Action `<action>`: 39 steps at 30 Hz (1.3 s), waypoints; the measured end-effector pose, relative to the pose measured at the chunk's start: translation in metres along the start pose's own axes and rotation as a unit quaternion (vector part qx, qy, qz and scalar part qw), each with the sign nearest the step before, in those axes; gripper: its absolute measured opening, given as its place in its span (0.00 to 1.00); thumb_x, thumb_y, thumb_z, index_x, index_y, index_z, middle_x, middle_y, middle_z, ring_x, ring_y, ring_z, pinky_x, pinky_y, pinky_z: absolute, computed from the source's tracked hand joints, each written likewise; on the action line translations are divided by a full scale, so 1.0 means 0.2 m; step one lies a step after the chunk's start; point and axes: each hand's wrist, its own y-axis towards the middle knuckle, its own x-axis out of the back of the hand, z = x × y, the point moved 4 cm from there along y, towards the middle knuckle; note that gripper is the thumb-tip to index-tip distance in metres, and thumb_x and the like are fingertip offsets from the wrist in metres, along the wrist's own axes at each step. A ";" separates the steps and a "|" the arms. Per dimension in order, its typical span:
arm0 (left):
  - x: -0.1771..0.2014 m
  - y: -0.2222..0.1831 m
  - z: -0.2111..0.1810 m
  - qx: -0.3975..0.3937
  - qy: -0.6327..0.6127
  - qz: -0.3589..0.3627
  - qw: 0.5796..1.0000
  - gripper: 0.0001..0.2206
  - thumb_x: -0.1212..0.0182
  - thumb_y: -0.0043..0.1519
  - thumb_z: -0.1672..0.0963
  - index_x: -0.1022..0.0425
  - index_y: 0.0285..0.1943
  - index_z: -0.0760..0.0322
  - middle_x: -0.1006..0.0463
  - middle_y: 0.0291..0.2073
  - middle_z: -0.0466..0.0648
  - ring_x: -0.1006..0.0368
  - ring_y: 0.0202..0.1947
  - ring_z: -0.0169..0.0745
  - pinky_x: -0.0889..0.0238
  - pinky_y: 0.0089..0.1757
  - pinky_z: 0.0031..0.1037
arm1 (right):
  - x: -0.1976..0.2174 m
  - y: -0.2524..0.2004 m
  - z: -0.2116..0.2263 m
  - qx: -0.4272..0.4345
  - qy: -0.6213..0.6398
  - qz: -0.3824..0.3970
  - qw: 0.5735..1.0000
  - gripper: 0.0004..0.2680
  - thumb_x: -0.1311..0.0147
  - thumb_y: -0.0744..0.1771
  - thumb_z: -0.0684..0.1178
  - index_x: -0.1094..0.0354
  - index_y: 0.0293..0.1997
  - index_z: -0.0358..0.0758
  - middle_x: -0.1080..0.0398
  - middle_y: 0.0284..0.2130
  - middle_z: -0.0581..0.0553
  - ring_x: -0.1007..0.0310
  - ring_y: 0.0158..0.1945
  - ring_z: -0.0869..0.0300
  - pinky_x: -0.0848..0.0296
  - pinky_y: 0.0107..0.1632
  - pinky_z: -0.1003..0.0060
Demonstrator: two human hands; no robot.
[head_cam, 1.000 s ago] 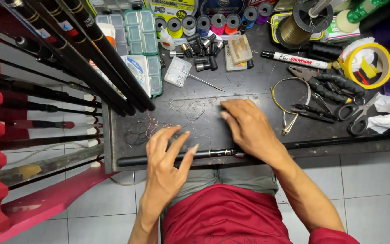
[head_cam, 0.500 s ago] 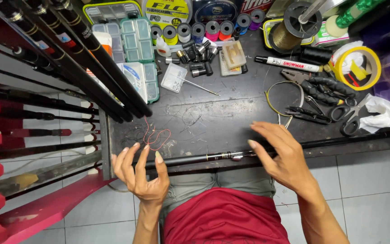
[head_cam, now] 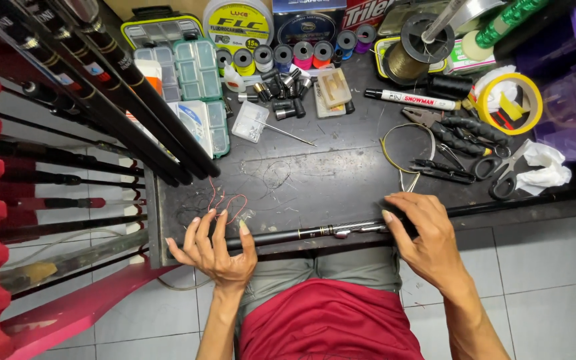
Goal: A person is seen repairing a fishing rod by carefully wrapping thread around a guide to secure it to the rod blank.
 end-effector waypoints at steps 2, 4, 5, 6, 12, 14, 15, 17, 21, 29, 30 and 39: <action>-0.01 -0.02 0.00 0.006 0.014 -0.001 1.000 0.16 0.43 0.67 0.49 0.19 0.53 0.62 0.20 0.52 0.52 0.31 0.55 0.54 0.62 0.62 0.58 | -0.03 0.01 0.00 0.015 -0.018 0.008 1.000 0.08 0.37 0.66 0.46 0.22 0.48 0.40 0.21 0.42 0.45 0.22 0.45 0.49 0.28 0.48 0.57; -0.02 -0.02 0.00 0.013 0.027 -0.001 1.000 0.17 0.44 0.67 0.49 0.18 0.53 0.62 0.20 0.52 0.53 0.31 0.55 0.54 0.62 0.63 0.60 | -0.06 0.03 -0.01 0.031 -0.036 0.017 0.999 0.07 0.38 0.67 0.47 0.22 0.48 0.42 0.22 0.42 0.46 0.23 0.45 0.50 0.29 0.47 0.58; -0.02 -0.03 0.00 0.015 0.032 0.001 0.999 0.18 0.45 0.67 0.48 0.19 0.53 0.62 0.20 0.52 0.53 0.31 0.55 0.54 0.62 0.63 0.60 | -0.08 0.04 -0.01 0.044 -0.048 0.035 0.997 0.08 0.39 0.67 0.48 0.23 0.49 0.43 0.22 0.43 0.47 0.23 0.46 0.51 0.30 0.47 0.59; -0.03 -0.03 0.01 0.017 0.037 0.003 0.999 0.19 0.47 0.68 0.48 0.19 0.53 0.63 0.20 0.52 0.53 0.31 0.56 0.54 0.63 0.63 0.60 | -0.10 0.05 -0.01 0.058 -0.061 0.054 0.995 0.08 0.39 0.67 0.49 0.24 0.49 0.44 0.23 0.43 0.48 0.23 0.47 0.52 0.31 0.47 0.60; -0.03 -0.03 -0.03 0.098 0.083 0.032 0.991 0.25 0.51 0.66 0.46 0.18 0.53 0.70 0.21 0.56 0.58 0.33 0.63 0.59 0.74 0.70 0.58 | -0.08 0.16 0.06 0.065 -0.075 0.132 0.986 0.16 0.45 0.69 0.52 0.33 0.61 0.35 0.25 0.47 0.42 0.27 0.46 0.49 0.35 0.45 0.56; -0.03 -0.04 -0.03 0.096 0.089 0.025 0.991 0.25 0.51 0.66 0.46 0.18 0.52 0.71 0.21 0.56 0.58 0.33 0.63 0.60 0.74 0.70 0.59 | -0.09 0.17 0.06 0.074 -0.077 0.122 0.987 0.17 0.45 0.69 0.53 0.35 0.62 0.33 0.26 0.48 0.40 0.28 0.45 0.48 0.34 0.45 0.55; -0.03 -0.04 -0.03 0.094 0.095 0.020 0.991 0.25 0.52 0.66 0.47 0.18 0.52 0.72 0.21 0.56 0.59 0.34 0.63 0.60 0.74 0.70 0.60 | -0.09 0.17 0.06 0.083 -0.079 0.113 0.987 0.19 0.45 0.69 0.53 0.38 0.63 0.30 0.28 0.50 0.37 0.29 0.44 0.47 0.34 0.44 0.55; -0.03 -0.05 -0.03 0.096 0.093 0.021 0.991 0.25 0.51 0.66 0.47 0.18 0.52 0.72 0.21 0.56 0.59 0.34 0.63 0.60 0.74 0.70 0.60 | -0.13 0.16 0.04 0.100 -0.120 0.162 0.974 0.19 0.47 0.69 0.58 0.36 0.62 0.35 0.29 0.49 0.39 0.29 0.43 0.47 0.33 0.41 0.54; -0.04 -0.05 -0.03 0.097 0.089 0.032 0.991 0.25 0.53 0.66 0.47 0.19 0.52 0.72 0.22 0.56 0.61 0.35 0.64 0.60 0.74 0.70 0.61 | -0.11 0.20 0.06 0.115 -0.103 0.203 0.967 0.18 0.49 0.69 0.63 0.32 0.56 0.40 0.30 0.49 0.44 0.29 0.41 0.49 0.35 0.38 0.54; -0.04 -0.05 -0.02 0.088 0.096 0.034 0.991 0.24 0.53 0.65 0.48 0.21 0.51 0.72 0.21 0.53 0.61 0.33 0.62 0.61 0.71 0.70 0.60 | -0.12 0.26 0.00 0.124 -0.072 0.227 0.963 0.19 0.46 0.68 0.62 0.33 0.58 0.38 0.30 0.49 0.41 0.28 0.44 0.48 0.29 0.43 0.54; -0.04 -0.05 -0.02 0.088 0.092 0.037 0.991 0.23 0.52 0.64 0.48 0.21 0.52 0.71 0.21 0.54 0.61 0.33 0.62 0.61 0.71 0.70 0.60 | -0.17 0.24 -0.04 0.123 -0.104 0.277 0.947 0.21 0.49 0.68 0.67 0.32 0.58 0.38 0.30 0.51 0.43 0.26 0.42 0.47 0.26 0.41 0.53; -0.05 -0.08 -0.01 0.115 0.096 0.034 0.988 0.24 0.52 0.62 0.47 0.22 0.52 0.71 0.22 0.54 0.60 0.34 0.62 0.60 0.70 0.70 0.62 | -0.17 0.36 -0.02 0.159 -0.078 0.327 0.928 0.24 0.49 0.68 0.67 0.34 0.59 0.32 0.27 0.46 0.37 0.24 0.42 0.39 0.25 0.46 0.50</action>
